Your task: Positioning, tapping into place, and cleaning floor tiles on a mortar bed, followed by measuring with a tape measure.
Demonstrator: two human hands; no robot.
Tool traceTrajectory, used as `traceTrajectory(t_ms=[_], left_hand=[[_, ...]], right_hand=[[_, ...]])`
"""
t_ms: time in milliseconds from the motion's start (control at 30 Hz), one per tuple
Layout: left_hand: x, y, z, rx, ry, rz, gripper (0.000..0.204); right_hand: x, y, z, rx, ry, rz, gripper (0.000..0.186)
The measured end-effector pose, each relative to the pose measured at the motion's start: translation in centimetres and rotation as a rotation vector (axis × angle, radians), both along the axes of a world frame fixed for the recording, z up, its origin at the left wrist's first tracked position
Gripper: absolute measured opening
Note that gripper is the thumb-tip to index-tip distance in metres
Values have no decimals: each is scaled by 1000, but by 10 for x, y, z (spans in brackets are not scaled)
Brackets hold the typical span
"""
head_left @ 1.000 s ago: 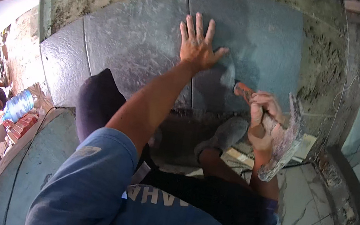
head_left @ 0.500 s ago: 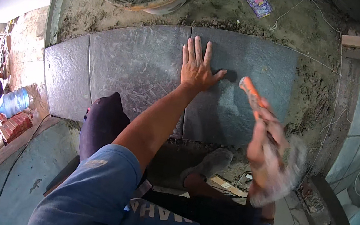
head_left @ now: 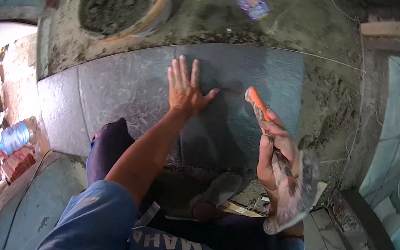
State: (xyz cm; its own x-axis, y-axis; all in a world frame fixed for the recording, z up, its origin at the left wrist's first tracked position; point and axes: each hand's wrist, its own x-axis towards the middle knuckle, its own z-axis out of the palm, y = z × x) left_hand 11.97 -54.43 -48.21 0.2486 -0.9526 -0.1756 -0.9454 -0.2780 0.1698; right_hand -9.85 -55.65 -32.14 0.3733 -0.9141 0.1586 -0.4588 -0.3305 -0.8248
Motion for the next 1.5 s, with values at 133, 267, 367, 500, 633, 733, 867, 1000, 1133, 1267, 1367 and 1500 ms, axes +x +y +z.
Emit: traceTrajectory(t_ms=[133, 267, 367, 500, 633, 733, 867, 1000, 1133, 1267, 1367, 1500], left_hand=[[7, 3, 2, 43, -51, 17, 99], [-3, 0, 0, 41, -43, -1, 101], [-1, -8, 3, 54, -67, 7, 99], [-8, -1, -2, 44, -48, 16, 97], [-4, 3, -3, 27, -104, -4, 99], [-1, -1, -5, 18, -133, -16, 101], [-5, -3, -5, 52, -140, -5, 101], [-7, -2, -10, 50, -132, -60, 102], [21, 14, -37, 3, -192, -109, 102], [21, 2, -40, -38, -232, -210, 104], [17, 2, -37, -47, -243, -272, 105], [20, 4, -42, -116, -256, -285, 107]], right_hand=[[-9, -19, 12, 7, -6, -40, 7], [-17, -35, -17, -66, -181, -49, 14], [-26, -50, -30, -112, -211, -57, 17], [-39, -38, -48, 0, -285, -92, 23], [-41, -34, -42, -115, -335, -88, 35], [-43, -26, -47, -87, -97, -68, 10], [-46, -23, -70, -76, -268, -9, 31], [-69, -4, -76, -167, -279, -81, 37], [-80, 27, -21, 222, -532, -263, 31], [-107, 49, 21, 97, -155, -433, 23], [-108, 73, 6, 87, -122, -493, 16], [-95, 86, 11, -30, -76, -469, 29]])
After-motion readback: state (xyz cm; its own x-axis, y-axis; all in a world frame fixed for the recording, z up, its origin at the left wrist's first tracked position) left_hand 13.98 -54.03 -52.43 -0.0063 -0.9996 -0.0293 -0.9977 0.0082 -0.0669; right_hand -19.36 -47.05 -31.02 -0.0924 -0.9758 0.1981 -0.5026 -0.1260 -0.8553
